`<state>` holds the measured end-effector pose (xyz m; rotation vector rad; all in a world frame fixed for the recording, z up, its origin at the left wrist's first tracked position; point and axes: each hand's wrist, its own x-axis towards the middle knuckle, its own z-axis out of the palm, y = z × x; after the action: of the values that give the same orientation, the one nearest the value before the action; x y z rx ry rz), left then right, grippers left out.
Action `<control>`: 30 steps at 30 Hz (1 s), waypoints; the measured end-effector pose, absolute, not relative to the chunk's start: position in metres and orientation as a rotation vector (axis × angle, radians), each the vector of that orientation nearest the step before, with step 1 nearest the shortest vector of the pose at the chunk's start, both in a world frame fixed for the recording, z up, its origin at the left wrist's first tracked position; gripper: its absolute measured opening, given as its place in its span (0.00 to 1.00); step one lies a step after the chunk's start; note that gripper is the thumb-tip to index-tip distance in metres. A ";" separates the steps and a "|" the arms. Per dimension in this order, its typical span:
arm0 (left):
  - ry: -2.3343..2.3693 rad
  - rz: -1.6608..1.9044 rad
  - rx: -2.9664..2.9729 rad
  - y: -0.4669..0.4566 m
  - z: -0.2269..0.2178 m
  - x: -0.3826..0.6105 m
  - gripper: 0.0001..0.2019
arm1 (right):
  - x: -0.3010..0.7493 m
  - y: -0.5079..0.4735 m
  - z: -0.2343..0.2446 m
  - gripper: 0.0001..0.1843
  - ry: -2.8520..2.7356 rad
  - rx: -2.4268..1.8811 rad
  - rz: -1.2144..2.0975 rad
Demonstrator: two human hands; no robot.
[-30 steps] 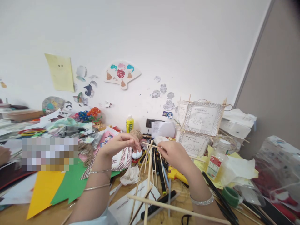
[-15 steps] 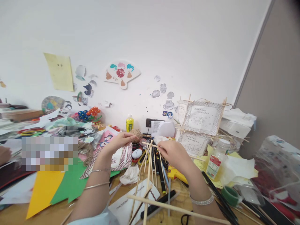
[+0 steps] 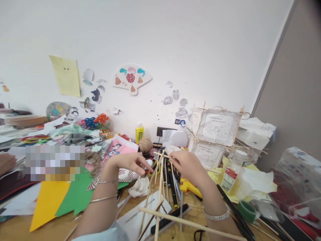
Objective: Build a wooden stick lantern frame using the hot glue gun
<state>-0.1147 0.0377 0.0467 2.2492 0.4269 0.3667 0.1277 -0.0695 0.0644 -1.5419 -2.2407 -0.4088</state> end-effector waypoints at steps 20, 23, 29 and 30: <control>0.244 0.940 1.934 0.034 0.050 -0.093 0.09 | 0.130 -0.068 0.063 0.13 -2.249 -1.517 -0.413; 0.371 1.034 1.907 0.036 0.048 -0.090 0.08 | 0.130 -0.068 0.062 0.12 -2.248 -1.503 -0.416; 0.538 1.094 1.934 0.039 0.048 -0.087 0.12 | 0.130 -0.068 0.063 0.12 -2.244 -1.497 -0.406; 0.569 1.082 1.967 0.038 0.050 -0.088 0.13 | 0.130 -0.068 0.063 0.12 -2.245 -1.495 -0.403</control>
<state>-0.0877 0.0383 0.0498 1.9665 0.5687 1.0825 0.1304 -0.0681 0.0627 -1.4949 -2.2448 -0.4025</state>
